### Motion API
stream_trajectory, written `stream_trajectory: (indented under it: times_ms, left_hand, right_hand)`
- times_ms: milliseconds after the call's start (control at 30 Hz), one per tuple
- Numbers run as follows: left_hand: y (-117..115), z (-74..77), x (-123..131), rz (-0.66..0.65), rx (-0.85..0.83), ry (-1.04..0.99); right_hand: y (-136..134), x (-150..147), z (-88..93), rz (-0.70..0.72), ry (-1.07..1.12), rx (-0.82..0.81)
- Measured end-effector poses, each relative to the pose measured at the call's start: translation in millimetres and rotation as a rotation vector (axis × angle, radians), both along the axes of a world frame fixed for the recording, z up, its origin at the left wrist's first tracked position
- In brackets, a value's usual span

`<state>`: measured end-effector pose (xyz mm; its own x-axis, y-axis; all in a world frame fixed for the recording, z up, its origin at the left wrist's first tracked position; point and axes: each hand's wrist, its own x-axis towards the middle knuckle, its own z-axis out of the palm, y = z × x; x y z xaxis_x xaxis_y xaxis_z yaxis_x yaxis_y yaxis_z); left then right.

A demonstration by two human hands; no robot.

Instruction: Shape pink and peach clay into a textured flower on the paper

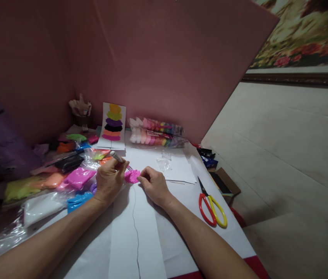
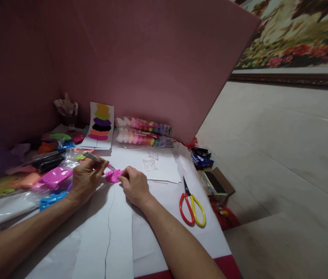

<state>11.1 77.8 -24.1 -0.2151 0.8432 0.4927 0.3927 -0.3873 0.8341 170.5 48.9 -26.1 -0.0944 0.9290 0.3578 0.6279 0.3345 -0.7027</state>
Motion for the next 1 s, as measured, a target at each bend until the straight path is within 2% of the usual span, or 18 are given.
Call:
stream_trajectory:
  times_ms: [633,1000]
  left_hand:
    - [-5.6,4.2,1.1,0.077,0.003,0.094]
    - [-4.0,1.7,1.5,0.054,-0.002,0.067]
  right_hand:
    - [0.2,0.0,-0.2,0.002,0.013,0.001]
    - [-0.2,0.4,0.4,0.001,0.000,-0.001]
